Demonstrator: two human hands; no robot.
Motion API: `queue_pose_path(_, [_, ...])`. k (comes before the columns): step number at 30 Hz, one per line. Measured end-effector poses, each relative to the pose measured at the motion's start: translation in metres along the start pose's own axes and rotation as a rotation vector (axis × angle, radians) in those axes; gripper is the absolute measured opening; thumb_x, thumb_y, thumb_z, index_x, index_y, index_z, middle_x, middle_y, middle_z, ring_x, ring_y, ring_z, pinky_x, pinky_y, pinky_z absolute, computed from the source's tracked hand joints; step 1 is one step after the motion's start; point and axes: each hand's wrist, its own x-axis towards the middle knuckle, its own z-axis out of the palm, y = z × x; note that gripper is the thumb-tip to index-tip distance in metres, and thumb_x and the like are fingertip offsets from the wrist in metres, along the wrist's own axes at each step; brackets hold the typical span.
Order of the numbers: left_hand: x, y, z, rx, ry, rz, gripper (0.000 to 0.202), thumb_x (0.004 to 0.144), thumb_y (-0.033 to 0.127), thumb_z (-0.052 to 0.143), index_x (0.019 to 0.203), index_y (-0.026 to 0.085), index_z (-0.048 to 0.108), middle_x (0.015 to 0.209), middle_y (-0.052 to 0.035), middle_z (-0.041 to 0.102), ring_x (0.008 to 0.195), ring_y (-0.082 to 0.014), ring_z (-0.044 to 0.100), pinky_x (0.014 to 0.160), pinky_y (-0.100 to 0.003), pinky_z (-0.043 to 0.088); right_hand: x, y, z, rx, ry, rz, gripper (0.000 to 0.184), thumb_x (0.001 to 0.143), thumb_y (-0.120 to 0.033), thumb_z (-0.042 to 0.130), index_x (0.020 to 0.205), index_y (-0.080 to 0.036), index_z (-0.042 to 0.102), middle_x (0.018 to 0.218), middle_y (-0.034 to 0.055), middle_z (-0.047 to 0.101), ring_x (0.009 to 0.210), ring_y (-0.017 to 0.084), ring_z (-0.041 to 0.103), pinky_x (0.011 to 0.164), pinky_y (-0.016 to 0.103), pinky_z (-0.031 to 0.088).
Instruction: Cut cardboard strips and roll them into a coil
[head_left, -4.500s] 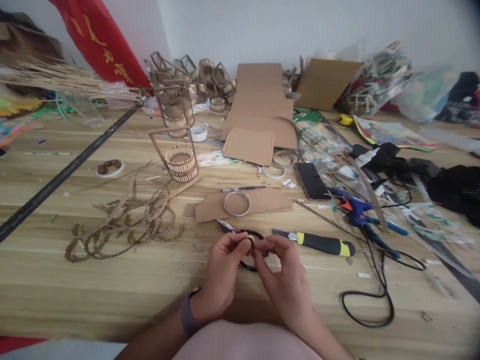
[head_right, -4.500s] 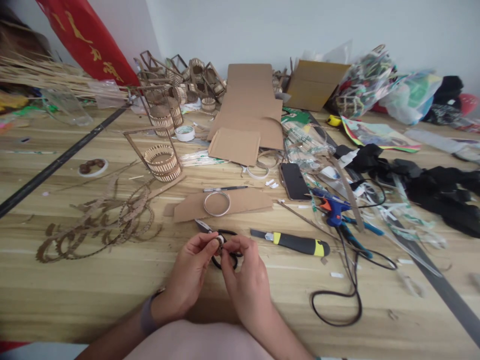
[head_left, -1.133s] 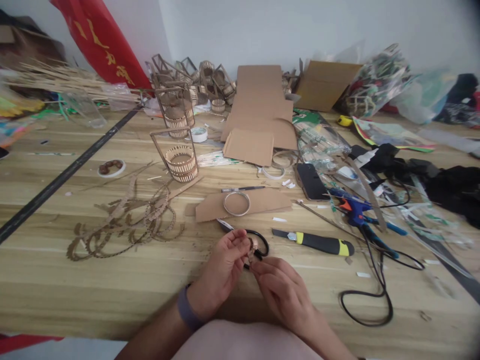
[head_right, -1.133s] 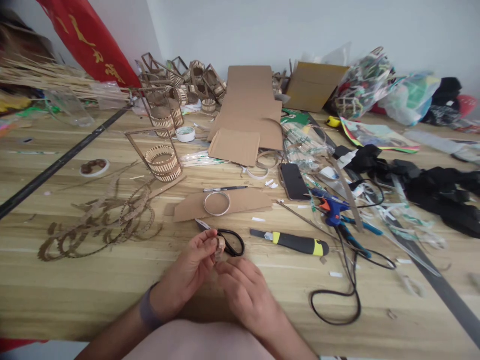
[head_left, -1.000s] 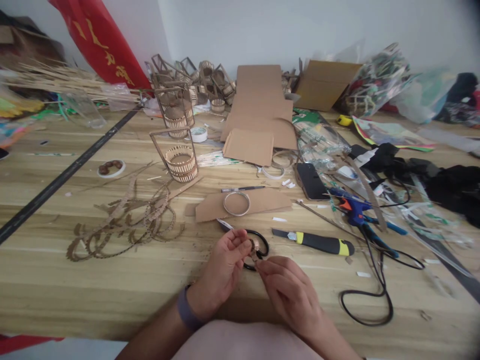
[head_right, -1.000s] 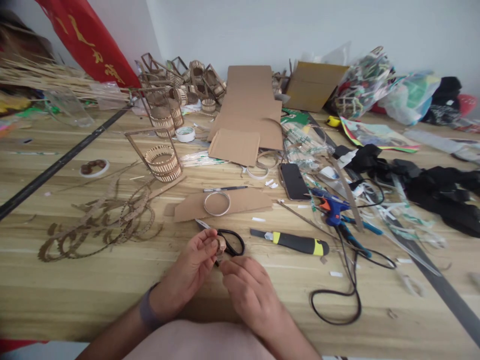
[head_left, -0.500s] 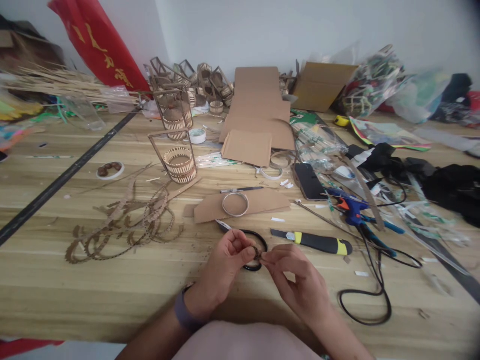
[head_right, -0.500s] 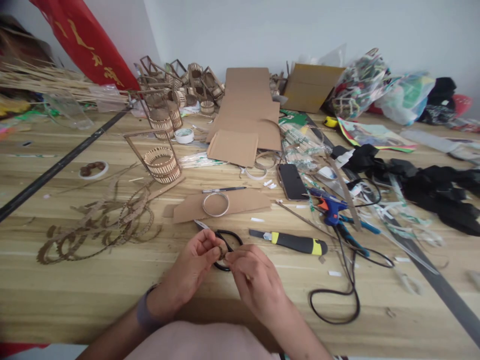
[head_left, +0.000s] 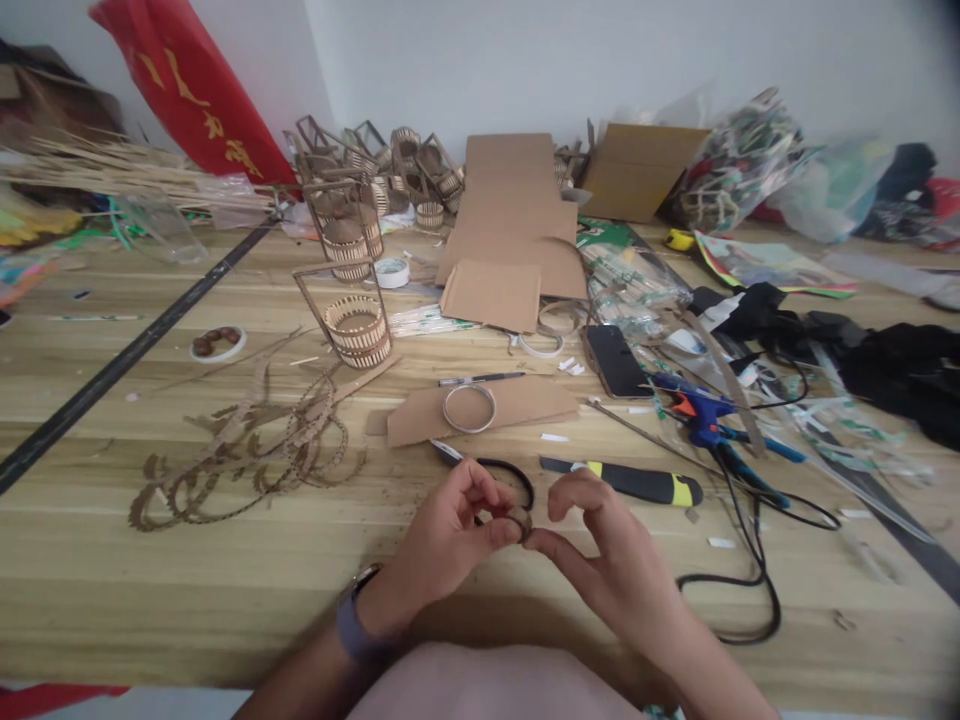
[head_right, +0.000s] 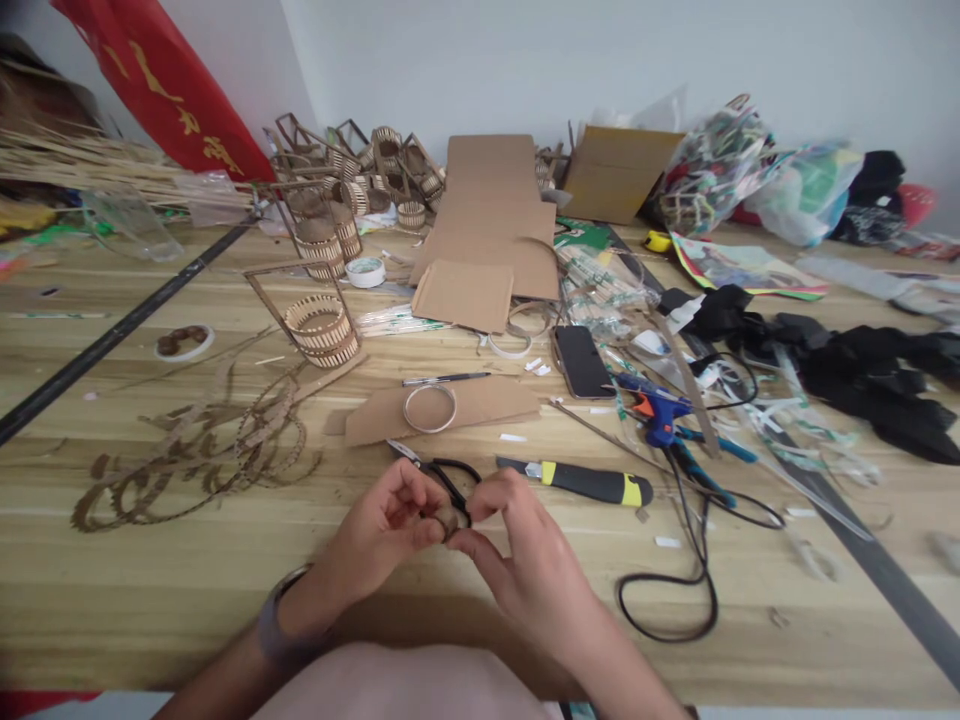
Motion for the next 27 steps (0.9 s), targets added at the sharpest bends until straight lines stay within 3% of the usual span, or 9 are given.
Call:
queue_pose_path(4, [-0.001, 0.004, 0.000, 0.102, -0.121, -0.049, 0.044, 0.071, 0.042, 0.084, 0.078, 0.018, 0.048, 0.082, 0.0008, 0.058, 0.075, -0.0112, 0.052, 0.070, -0.025, 0.040, 0.009, 0.003, -0.011, 0.183, -0.276, 0.327, 0.027, 0.074, -0.019, 0.076, 0.087, -0.024, 0.052, 0.079, -0.0036, 0.056, 0.071, 0.014, 0.055, 0.063, 0.025, 0.047])
queue_pose_path(6, [0.000, 0.002, 0.000, 0.068, -0.127, -0.084, 0.047, 0.069, 0.043, 0.086, 0.076, 0.018, 0.047, 0.081, 0.0010, 0.059, 0.073, -0.0105, 0.052, 0.068, -0.025, 0.040, 0.014, 0.006, -0.011, 0.335, -0.344, 0.432, 0.032, 0.070, -0.023, 0.081, 0.087, -0.024, 0.055, 0.078, -0.0041, 0.055, 0.070, 0.013, 0.054, 0.062, 0.025, 0.046])
queue_pose_path(9, [0.003, -0.004, 0.001, -0.149, -0.073, -0.127, 0.054, 0.065, 0.046, 0.089, 0.073, 0.019, 0.043, 0.073, 0.0034, 0.057, 0.067, -0.0085, 0.050, 0.065, -0.023, 0.039, 0.017, 0.010, -0.004, 0.472, -0.268, 0.446, 0.036, 0.068, -0.033, 0.086, 0.090, -0.023, 0.059, 0.082, -0.0017, 0.060, 0.075, 0.015, 0.055, 0.068, 0.027, 0.048])
queue_pose_path(13, [0.007, -0.015, 0.003, -0.445, -0.091, -0.247, 0.048, 0.065, 0.044, 0.089, 0.079, 0.016, 0.054, 0.070, 0.0047, 0.052, 0.064, -0.0069, 0.049, 0.065, -0.022, 0.041, 0.010, 0.015, 0.006, 0.597, -0.208, 0.415, 0.046, 0.071, -0.041, 0.085, 0.106, -0.025, 0.059, 0.103, 0.0047, 0.071, 0.087, 0.018, 0.063, 0.080, 0.033, 0.052])
queue_pose_path(17, [0.007, -0.022, 0.004, -0.509, -0.044, -0.273, 0.046, 0.069, 0.050, 0.085, 0.081, 0.015, 0.058, 0.073, 0.0020, 0.056, 0.068, -0.0084, 0.053, 0.066, -0.021, 0.043, 0.004, 0.016, 0.012, 0.602, -0.148, 0.468, 0.031, 0.081, -0.038, 0.076, 0.102, -0.025, 0.056, 0.092, 0.0037, 0.073, 0.082, 0.017, 0.066, 0.074, 0.031, 0.054])
queue_pose_path(19, [0.006, -0.021, 0.004, -0.409, 0.017, -0.235, 0.047, 0.074, 0.057, 0.079, 0.084, 0.015, 0.060, 0.074, 0.0013, 0.058, 0.067, -0.0090, 0.053, 0.063, -0.021, 0.042, 0.003, 0.016, 0.014, 0.544, -0.102, 0.456, 0.030, 0.081, -0.035, 0.075, 0.100, -0.025, 0.055, 0.086, 0.0017, 0.072, 0.079, 0.017, 0.066, 0.071, 0.031, 0.054])
queue_pose_path(22, [0.003, -0.015, 0.002, -0.026, 0.090, -0.094, 0.041, 0.084, 0.056, 0.068, 0.096, 0.017, 0.066, 0.082, -0.0018, 0.065, 0.073, -0.0123, 0.059, 0.068, -0.024, 0.046, 0.001, 0.017, 0.016, 0.413, -0.047, 0.438, 0.029, 0.080, -0.033, 0.073, 0.100, -0.025, 0.053, 0.079, -0.0005, 0.069, 0.075, 0.017, 0.066, 0.070, 0.031, 0.054])
queue_pose_path(25, [-0.002, -0.005, 0.002, 0.465, 0.082, 0.051, 0.021, 0.088, 0.028, 0.067, 0.107, 0.019, 0.070, 0.098, -0.0047, 0.072, 0.088, -0.0171, 0.064, 0.081, -0.028, 0.049, -0.002, 0.019, 0.017, 0.346, -0.077, 0.451, 0.027, 0.081, -0.033, 0.069, 0.100, -0.025, 0.051, 0.078, -0.0002, 0.070, 0.074, 0.018, 0.069, 0.070, 0.032, 0.055])
queue_pose_path(27, [-0.006, 0.001, 0.003, 0.719, 0.091, 0.131, 0.020, 0.086, 0.014, 0.063, 0.104, 0.020, 0.071, 0.099, -0.0045, 0.073, 0.091, -0.0182, 0.066, 0.084, -0.028, 0.049, -0.004, 0.021, 0.019, 0.310, -0.113, 0.450, 0.025, 0.083, -0.033, 0.067, 0.100, -0.025, 0.052, 0.079, 0.0006, 0.071, 0.076, 0.019, 0.070, 0.068, 0.031, 0.056])
